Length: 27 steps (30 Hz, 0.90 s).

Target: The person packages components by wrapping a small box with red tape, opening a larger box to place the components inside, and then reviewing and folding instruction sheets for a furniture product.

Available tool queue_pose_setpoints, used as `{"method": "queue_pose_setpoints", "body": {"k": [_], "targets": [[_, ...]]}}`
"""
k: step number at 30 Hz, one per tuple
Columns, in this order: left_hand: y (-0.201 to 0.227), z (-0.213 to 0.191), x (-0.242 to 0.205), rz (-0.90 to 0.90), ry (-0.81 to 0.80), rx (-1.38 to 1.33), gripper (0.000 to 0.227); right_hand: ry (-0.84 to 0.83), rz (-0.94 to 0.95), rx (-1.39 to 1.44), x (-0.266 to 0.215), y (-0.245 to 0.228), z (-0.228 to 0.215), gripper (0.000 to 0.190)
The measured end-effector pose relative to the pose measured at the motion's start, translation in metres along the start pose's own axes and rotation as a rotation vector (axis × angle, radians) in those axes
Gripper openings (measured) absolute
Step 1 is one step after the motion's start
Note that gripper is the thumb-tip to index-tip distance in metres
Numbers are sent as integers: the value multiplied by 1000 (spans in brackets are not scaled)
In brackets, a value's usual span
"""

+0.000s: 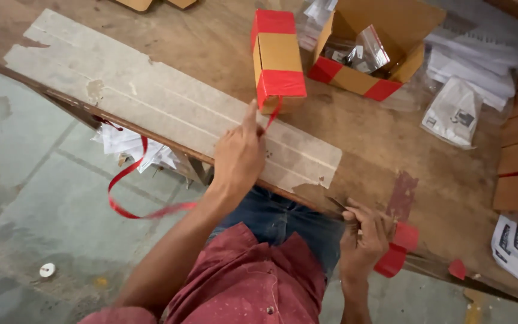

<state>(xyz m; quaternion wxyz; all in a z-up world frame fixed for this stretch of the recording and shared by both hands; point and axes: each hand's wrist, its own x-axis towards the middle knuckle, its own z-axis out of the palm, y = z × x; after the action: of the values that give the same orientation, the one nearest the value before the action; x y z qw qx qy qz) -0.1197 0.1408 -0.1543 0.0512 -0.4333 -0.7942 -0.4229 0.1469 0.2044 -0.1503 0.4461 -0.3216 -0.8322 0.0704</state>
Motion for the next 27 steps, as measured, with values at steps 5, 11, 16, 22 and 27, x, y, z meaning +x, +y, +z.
{"method": "queue_pose_setpoints", "body": {"k": [5,11,16,22,27], "targets": [[25,-59,-53,-84,-198,-311,44,-21,31,13,-1,-6,-4,3],[27,-106,-128,-81,-474,-383,31,-18,411,318,-29,-10,0,12],[38,-116,-138,276,-448,-586,16,-117,441,563,-35,-45,-1,16],[47,-103,-152,-155,-981,-904,23,-286,388,600,-43,-49,-3,15],[44,-108,-179,114,-845,-735,25,-367,493,699,-50,-43,-9,16]]}}
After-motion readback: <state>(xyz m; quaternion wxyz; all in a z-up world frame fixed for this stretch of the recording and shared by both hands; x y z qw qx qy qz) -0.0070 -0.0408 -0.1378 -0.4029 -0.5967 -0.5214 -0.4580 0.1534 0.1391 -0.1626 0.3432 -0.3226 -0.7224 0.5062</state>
